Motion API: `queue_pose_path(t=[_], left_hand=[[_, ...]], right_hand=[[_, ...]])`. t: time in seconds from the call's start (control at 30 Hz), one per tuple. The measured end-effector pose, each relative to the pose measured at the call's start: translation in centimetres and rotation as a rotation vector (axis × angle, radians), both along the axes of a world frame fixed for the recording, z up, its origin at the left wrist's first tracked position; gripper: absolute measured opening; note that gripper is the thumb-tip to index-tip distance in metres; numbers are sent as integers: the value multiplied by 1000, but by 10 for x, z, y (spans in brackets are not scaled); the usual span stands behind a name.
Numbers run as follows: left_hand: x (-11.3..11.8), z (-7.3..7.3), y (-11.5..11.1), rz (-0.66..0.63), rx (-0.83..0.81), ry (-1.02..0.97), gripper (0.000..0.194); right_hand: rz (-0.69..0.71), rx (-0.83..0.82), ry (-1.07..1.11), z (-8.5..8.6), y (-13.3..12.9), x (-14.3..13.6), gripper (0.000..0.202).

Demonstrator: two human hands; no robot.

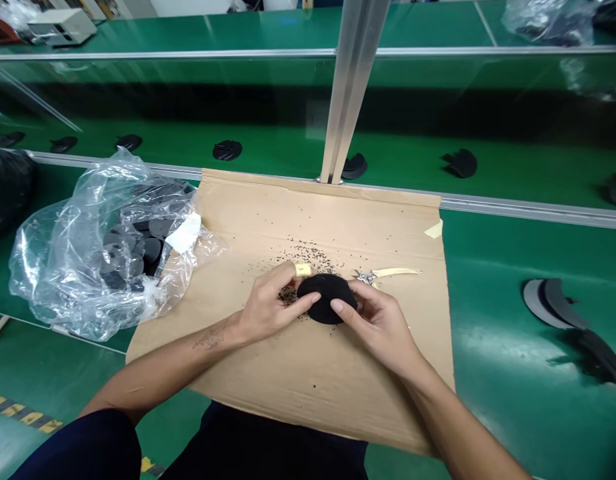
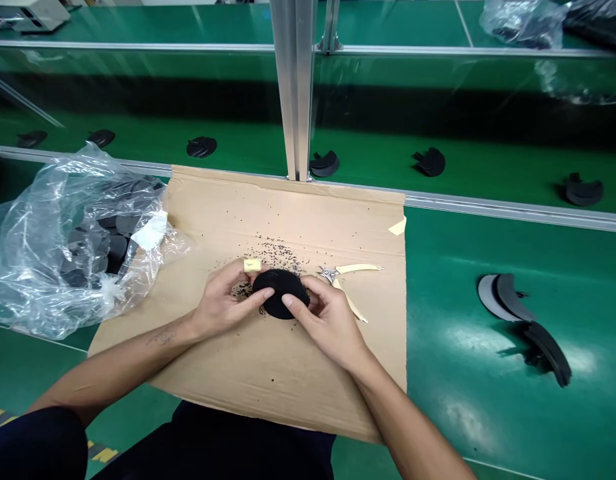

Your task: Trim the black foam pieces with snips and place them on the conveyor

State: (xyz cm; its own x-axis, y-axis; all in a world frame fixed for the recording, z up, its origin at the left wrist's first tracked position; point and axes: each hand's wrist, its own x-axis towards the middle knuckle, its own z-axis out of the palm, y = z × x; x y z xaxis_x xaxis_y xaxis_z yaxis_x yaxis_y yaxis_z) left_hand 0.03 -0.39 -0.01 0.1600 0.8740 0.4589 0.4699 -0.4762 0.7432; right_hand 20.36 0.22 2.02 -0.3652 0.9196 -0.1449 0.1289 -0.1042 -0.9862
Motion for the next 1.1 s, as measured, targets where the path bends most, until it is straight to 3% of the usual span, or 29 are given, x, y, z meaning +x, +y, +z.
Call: queue_pose_path(t=[0.23, 0.37, 0.53, 0.83, 1.1], left_hand=[[2, 1, -1, -32, 108, 9, 22], [1, 6, 3, -128, 74, -93, 39], [-2, 9, 7, -246, 141, -170, 29], [-2, 7, 5, -248, 207, -187, 27], [-5, 11, 5, -245, 254, -170, 30]], right_hand=[[-48, 186, -102, 1, -2, 1, 26], [-14, 434, -125, 0, -2, 2, 17], [41, 675, -96, -7, -2, 4, 31], [55, 738, -94, -9, -4, 4, 48], [95, 650, -78, -5, -4, 4, 42]])
